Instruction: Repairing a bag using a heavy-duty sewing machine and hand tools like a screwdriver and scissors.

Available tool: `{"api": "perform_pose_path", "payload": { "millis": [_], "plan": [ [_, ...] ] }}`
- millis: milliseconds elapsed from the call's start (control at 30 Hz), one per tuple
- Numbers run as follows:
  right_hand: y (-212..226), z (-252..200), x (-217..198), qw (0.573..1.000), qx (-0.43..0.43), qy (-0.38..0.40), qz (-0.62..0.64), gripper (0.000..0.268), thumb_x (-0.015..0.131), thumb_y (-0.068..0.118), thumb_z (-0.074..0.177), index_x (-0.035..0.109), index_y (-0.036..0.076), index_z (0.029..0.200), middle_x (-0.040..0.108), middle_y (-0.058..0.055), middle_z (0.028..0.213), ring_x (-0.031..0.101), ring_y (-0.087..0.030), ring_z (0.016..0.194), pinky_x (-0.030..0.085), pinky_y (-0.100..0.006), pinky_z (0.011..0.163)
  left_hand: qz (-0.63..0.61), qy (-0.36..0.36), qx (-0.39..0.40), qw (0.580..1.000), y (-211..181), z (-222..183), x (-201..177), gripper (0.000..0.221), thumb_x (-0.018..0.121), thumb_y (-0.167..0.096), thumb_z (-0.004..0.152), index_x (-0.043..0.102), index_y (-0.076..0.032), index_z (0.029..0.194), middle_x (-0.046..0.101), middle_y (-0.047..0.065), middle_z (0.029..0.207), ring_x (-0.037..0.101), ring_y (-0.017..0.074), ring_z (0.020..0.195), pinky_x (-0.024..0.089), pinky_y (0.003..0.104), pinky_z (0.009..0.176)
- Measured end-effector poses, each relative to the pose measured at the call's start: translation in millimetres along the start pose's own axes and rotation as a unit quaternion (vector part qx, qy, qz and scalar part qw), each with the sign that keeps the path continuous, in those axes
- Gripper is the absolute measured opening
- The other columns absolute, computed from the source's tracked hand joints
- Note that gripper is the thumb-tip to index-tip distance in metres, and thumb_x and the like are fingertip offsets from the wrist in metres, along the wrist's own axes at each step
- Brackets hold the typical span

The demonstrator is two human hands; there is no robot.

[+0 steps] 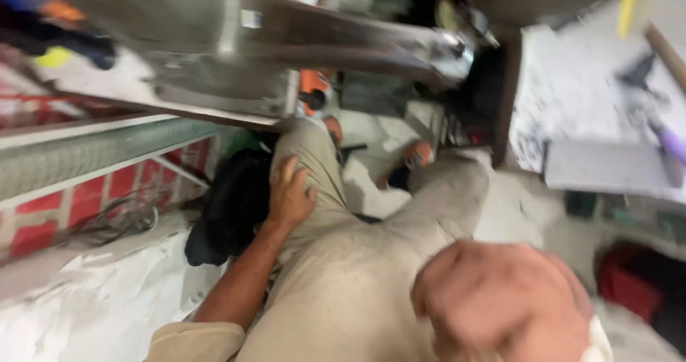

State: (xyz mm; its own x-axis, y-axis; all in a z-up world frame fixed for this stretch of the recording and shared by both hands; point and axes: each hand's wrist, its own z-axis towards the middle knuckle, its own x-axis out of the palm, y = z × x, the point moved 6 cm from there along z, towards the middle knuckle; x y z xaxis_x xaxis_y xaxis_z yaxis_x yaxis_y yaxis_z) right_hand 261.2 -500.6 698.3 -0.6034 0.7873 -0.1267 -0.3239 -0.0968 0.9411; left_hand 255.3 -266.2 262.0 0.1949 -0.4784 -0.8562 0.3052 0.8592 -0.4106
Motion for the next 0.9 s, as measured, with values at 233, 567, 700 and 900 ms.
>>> {"api": "perform_pose_path", "payload": {
  "millis": [233,567,700,900],
  "plan": [
    [8.6,19.2,-31.9,0.723,-0.279,-0.156,-0.613,0.012,0.078,0.003,0.104,0.075,-0.006,0.097,0.075,-0.028,0.097,0.068,-0.045,0.087,0.051,-0.058,0.082,-0.022,0.133,-0.057,0.989,14.3,2.1,15.1,0.043,0.075,-0.021,0.083,0.066,-0.005,0.122,0.050,0.024,0.141,0.047,0.0456,0.131,0.041,0.058,0.108],
    [35.5,114.6,-119.9,0.628,-0.119,-0.062,-0.767,0.022,0.079,0.027,0.121,0.088,0.011,0.132,0.080,-0.012,0.129,0.074,-0.029,0.109,0.059,-0.044,0.087,-0.027,0.117,-0.047,0.992,11.2,-4.4,12.7,0.050,0.083,-0.029,0.072,0.067,-0.014,0.116,0.057,0.015,0.136,0.051,0.0386,0.128,0.044,0.055,0.102],
    [36.0,124.5,-117.5,0.663,-0.102,-0.041,-0.741,0.010,0.078,0.006,0.110,0.086,0.012,0.112,0.079,-0.005,0.106,0.069,-0.027,0.090,0.053,-0.043,0.078,-0.063,0.123,-0.051,0.989,15.1,-2.9,10.9,0.051,0.085,-0.028,0.072,0.068,-0.014,0.118,0.061,0.010,0.131,0.056,0.0343,0.122,0.043,0.051,0.102],
    [30.2,123.6,-136.6,0.817,-0.055,-0.128,-0.560,0.010,0.072,-0.011,0.122,0.075,-0.007,0.113,0.070,-0.014,0.098,0.062,-0.022,0.083,0.048,-0.036,0.069,-0.113,0.109,-0.068,0.985,9.8,6.3,-8.4,0.048,0.084,-0.024,0.076,0.068,-0.016,0.120,0.060,0.006,0.138,0.057,0.0334,0.124,0.041,0.048,0.107]
  ]
}}
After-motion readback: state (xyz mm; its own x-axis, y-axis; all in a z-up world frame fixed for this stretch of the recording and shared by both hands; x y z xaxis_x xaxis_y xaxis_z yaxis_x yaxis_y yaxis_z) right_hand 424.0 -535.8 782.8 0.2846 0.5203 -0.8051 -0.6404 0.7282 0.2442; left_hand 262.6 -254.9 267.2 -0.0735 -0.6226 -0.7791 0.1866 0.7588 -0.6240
